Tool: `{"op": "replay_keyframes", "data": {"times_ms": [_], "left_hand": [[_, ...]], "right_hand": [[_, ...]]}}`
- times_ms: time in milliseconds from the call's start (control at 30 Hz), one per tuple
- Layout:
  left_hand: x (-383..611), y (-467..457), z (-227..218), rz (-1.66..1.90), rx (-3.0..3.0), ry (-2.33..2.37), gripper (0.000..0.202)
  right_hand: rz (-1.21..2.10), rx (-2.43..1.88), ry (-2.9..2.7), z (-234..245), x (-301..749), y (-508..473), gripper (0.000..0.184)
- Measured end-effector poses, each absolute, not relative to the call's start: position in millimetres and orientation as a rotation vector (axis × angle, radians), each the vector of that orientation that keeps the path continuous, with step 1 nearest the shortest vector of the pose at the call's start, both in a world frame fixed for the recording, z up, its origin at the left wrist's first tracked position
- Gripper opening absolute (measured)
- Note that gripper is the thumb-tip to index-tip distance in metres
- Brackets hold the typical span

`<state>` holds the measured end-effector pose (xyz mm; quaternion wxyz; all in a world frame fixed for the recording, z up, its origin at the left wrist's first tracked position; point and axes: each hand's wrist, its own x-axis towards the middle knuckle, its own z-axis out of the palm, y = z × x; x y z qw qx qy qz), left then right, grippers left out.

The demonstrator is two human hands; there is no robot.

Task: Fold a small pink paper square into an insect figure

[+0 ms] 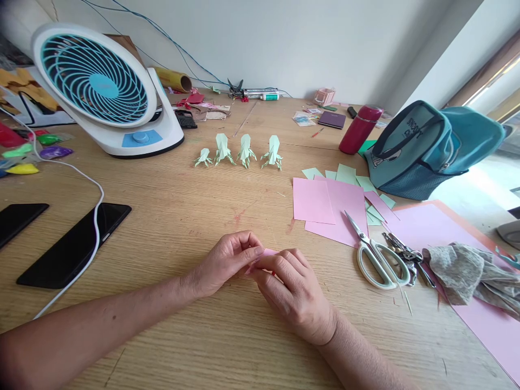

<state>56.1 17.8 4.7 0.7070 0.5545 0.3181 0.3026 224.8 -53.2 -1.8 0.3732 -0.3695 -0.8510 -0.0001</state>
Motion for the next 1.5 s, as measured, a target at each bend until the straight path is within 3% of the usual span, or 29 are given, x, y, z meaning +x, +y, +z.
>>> {"op": "replay_keyframes", "data": {"times_ms": [233, 400, 667, 1000, 1233, 1400, 1500], "left_hand": [[56.9, 18.2, -2.8, 0.713, 1.411, 0.799, 0.022], [52.0, 16.3, 1.8, 0.758, 1.585, 0.79, 0.014], [43.3, 19.6, 6.3, 0.954, 2.091, 0.588, 0.012], [44.7, 18.3, -2.5, 0.901, 2.01, 0.63, 0.007], [44.8, 18.3, 0.7, 0.795, 2.129, 0.528, 0.013], [44.2, 17.2, 1.9, 0.642, 2.416, 0.236, 0.037], [45.8, 15.4, -1.8, 0.619, 2.515, 0.218, 0.035]], "right_hand": [[0.087, -0.92, -2.278, -3.9, 225.5, -51.8, 0.027], [0.137, -1.053, -2.01, 0.3, 225.3, -52.3, 0.03], [0.337, -1.218, -1.791, -2.2, 227.4, -44.5, 0.011], [0.434, -1.259, -1.739, -9.3, 224.5, -46.7, 0.011], [0.369, -1.299, -1.676, -5.7, 231.4, -42.3, 0.012], [0.359, -1.333, -1.629, -5.3, 233.2, -40.4, 0.01], [0.379, -1.342, -1.629, -5.8, 231.8, -40.8, 0.01]]}}
